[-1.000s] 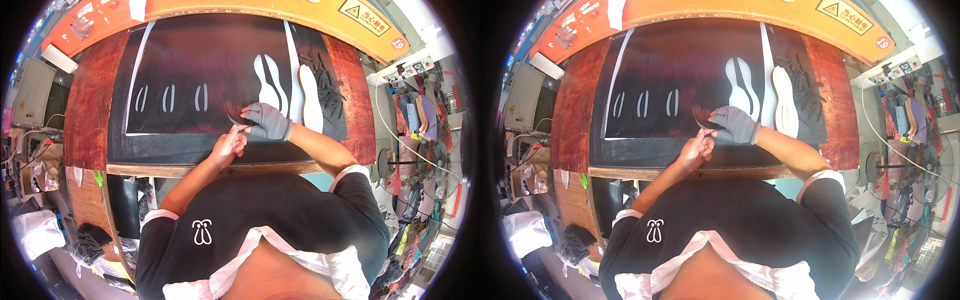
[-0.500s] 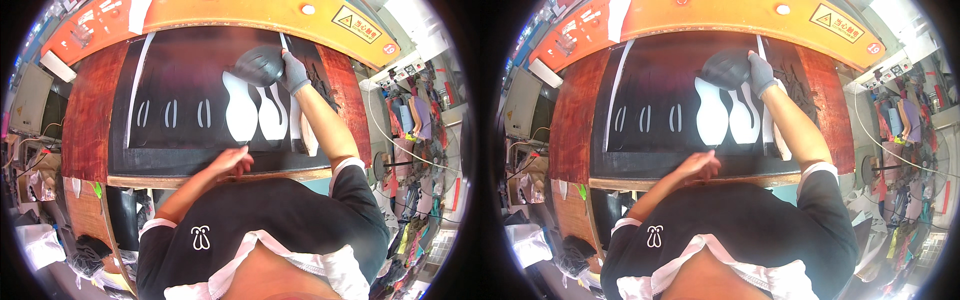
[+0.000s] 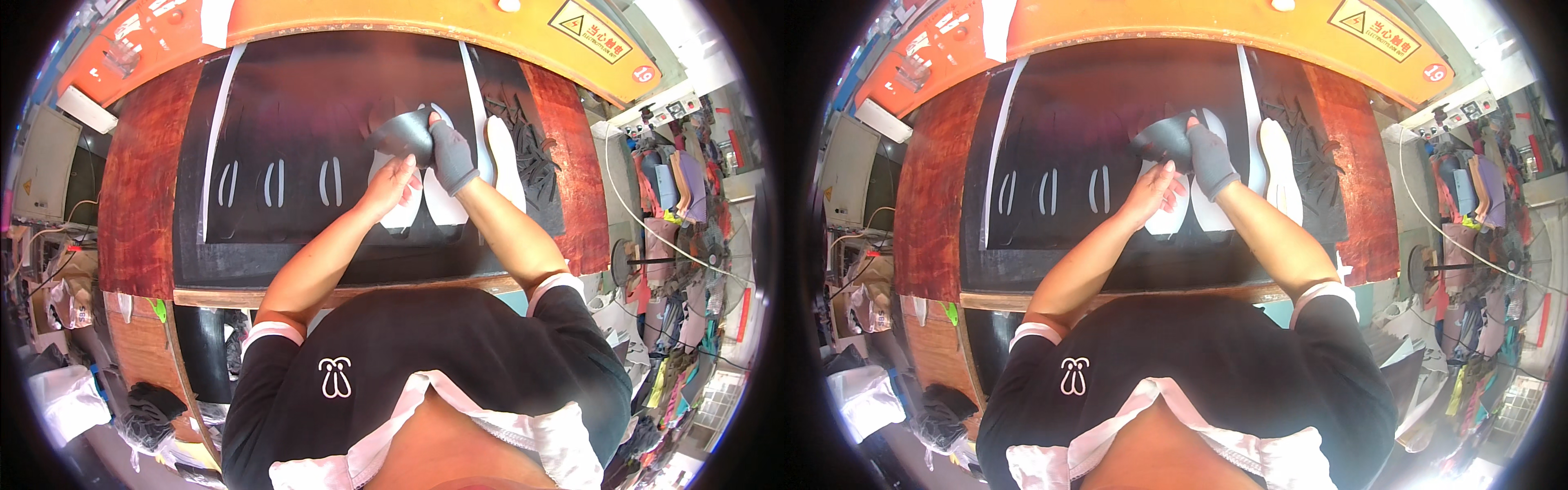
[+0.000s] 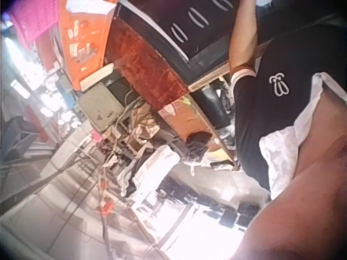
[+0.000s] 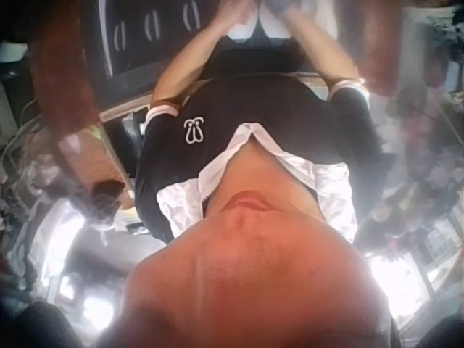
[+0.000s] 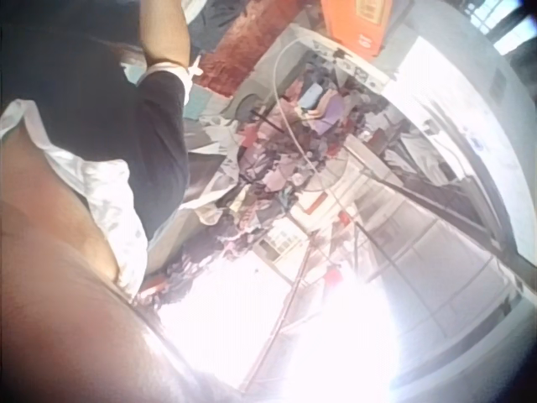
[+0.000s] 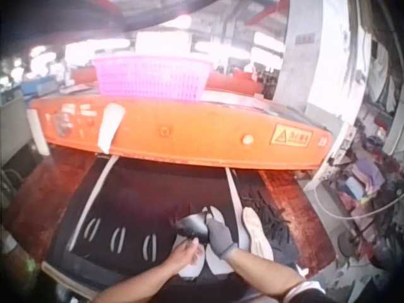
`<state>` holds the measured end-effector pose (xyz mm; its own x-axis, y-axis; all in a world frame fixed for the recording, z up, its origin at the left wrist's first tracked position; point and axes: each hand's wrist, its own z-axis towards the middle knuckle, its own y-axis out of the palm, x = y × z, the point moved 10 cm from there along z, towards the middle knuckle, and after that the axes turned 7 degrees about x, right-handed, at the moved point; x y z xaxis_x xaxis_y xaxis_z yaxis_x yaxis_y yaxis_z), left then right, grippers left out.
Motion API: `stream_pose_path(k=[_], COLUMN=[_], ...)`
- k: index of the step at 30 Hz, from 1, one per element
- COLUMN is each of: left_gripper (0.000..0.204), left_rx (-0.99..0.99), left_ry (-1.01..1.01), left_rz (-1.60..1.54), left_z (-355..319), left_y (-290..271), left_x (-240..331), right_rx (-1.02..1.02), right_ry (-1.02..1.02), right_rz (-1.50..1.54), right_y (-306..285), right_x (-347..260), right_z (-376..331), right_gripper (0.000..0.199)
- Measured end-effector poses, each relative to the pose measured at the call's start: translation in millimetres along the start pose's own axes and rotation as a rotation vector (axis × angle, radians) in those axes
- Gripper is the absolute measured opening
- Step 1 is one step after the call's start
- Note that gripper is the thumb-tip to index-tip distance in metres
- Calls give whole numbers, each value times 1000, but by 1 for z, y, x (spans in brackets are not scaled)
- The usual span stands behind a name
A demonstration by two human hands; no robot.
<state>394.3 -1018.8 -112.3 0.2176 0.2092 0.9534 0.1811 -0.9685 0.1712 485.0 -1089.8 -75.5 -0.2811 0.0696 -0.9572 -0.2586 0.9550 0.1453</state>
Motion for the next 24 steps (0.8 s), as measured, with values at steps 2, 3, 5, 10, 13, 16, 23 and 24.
stream_pose_path(k=[2,3,5,10,13,16,23,24], left_gripper=[51,45,34,27,27,29,38,41], left_rx=[33,30,12,43,100,54,59,137], left_ry=[57,90,164,-142,-290,-291,-612,-587], left_rz=[-27,-12,15,-47,-121,-105,-441,-518], left_z=[1,1,-3,-31,-41,-48,-162,-163], left_y=[-1,-1,2,-15,-24,-12,-38,-53], left_x=[-4,-5,-2,-32,-43,-42,-91,-92], right_rx=[56,79,146,243,184,-39,-104,-223], right_ry=[51,14,9,-293,-410,-695,-1333,-1276], right_rz=[27,90,189,314,385,317,-929,-940], right_y=[-7,-9,-15,-43,-50,-15,100,108], right_x=[4,-1,-7,-117,-210,-282,-146,-105], right_z=[5,10,21,70,101,97,-36,-55], right_gripper=[44,41,34,34,37,32,8,11])
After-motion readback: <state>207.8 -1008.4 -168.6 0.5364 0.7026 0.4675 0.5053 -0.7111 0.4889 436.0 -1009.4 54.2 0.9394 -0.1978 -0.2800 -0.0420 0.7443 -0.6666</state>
